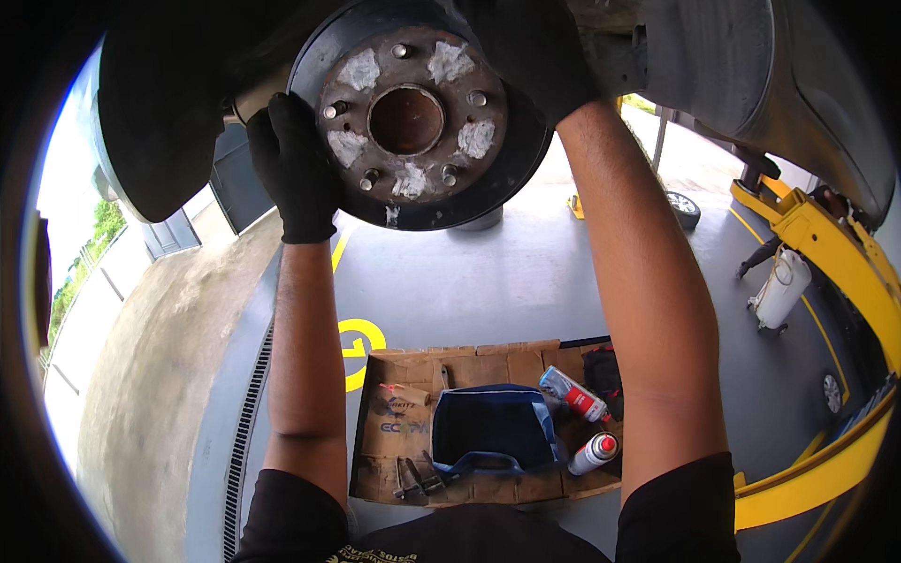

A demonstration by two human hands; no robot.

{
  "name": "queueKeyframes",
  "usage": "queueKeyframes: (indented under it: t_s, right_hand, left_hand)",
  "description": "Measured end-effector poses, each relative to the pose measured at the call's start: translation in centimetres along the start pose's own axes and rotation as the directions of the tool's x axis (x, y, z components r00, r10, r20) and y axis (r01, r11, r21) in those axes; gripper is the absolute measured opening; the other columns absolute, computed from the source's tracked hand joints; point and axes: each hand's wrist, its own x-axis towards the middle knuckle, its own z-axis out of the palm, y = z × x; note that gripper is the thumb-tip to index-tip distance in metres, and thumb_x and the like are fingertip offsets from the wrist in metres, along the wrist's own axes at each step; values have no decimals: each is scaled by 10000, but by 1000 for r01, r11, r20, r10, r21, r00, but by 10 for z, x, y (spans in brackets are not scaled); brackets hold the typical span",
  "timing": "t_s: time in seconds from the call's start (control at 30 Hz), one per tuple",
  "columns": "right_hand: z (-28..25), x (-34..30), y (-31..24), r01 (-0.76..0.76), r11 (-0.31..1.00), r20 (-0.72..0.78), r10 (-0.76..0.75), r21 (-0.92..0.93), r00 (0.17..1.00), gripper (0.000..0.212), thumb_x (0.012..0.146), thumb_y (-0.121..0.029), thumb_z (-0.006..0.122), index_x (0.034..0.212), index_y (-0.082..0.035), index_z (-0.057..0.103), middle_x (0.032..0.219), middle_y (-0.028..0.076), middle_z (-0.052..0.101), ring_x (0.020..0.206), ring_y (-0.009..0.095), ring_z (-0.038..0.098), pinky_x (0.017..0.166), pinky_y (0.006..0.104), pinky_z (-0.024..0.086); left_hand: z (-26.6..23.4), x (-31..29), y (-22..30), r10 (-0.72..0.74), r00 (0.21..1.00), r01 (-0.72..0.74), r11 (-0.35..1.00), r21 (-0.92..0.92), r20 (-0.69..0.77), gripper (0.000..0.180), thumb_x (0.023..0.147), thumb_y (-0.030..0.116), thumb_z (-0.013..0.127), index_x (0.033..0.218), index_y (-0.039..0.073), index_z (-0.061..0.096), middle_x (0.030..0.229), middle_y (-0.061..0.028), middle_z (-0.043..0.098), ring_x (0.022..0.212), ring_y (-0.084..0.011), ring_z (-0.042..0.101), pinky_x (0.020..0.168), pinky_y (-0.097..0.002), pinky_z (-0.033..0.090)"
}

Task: The person sprays a lubricant onto a brake drum, then repeatedly attempts to fit the drum onto the rear wheel hub of a lifted car. The person removes and repositions the drum multiple times, trying to align it with the hub and brake assembly.

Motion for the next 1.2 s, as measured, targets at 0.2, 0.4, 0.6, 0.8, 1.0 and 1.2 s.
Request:
queueKeyframes:
  t_s: [0.2, 0.4, 0.6, 0.8, 1.0, 1.2]
  right_hand:
    - [-18, -23, -8, 138, 990, -5, -138, -3, 990, 268, 1022, -181, 691, 1205, 13, 666, 1125, 172, 724, 1031, 261, 693, 918, 383, 540]
    - [-84, -67, -33, 298, 954, -65, -300, -46, 952, 357, 1086, -126, 560, 1424, -10, 552, 1395, 159, 620, 1295, 261, 597, 1096, 364, 480]
    - [-166, -66, -94, 398, 832, -157, -366, 386, 917, 387, 1142, -183, 436, 1484, -44, 554, 1530, 159, 559, 1419, 291, 544, 1201, 367, 411]
    - [-45, -60, -15, 270, 963, -84, -270, -10, 959, 438, 1156, -208, 385, 1534, -7, 475, 1598, 190, 462, 1486, 305, 443, 1242, 401, 342]
    - [-23, -63, 67, 124, 990, -37, -122, 65, 992, 483, 1168, -241, 335, 1567, 15, 426, 1639, 215, 402, 1539, 327, 364, 1277, 433, 279]
    - [-40, -54, 14, 215, 965, 29, -213, -150, 977, 504, 1162, -265, 348, 1568, 25, 423, 1629, 218, 419, 1532, 320, 380, 1286, 427, 259]
  left_hand:
    - [-46, 52, 51, 738, 673, -637, 539, 551, 57, 315, 1099, 230, 555, 1293, 4, 656, 1117, -170, 696, 1094, -278, 670, 946, -403, 551]
    - [-126, 68, 175, 571, 808, -542, 817, -197, 147, 751, 1125, 547, 276, 1529, -56, 469, 1567, -351, 463, 1496, -429, 460, 1193, -644, 378]
    - [-47, 54, 117, 370, 928, -357, 914, -191, 35, 734, 1134, 560, 275, 1568, -9, 436, 1634, -241, 435, 1541, -392, 394, 1290, -506, 253]
    - [-54, 70, 12, 363, 897, -349, 932, -101, 254, 743, 1121, 603, 254, 1640, 84, 365, 1703, -173, 353, 1593, -330, 312, 1318, -496, 182]
    - [-56, 60, 18, 324, 915, -317, 946, -67, 241, 739, 1115, 612, 245, 1625, 98, 395, 1690, -169, 383, 1577, -338, 346, 1314, -506, 185]
    - [-65, 42, 55, 293, 952, -276, 947, -167, 86, 783, 1118, 618, 212, 1607, 41, 414, 1648, -199, 442, 1561, -342, 378, 1299, -479, 243]
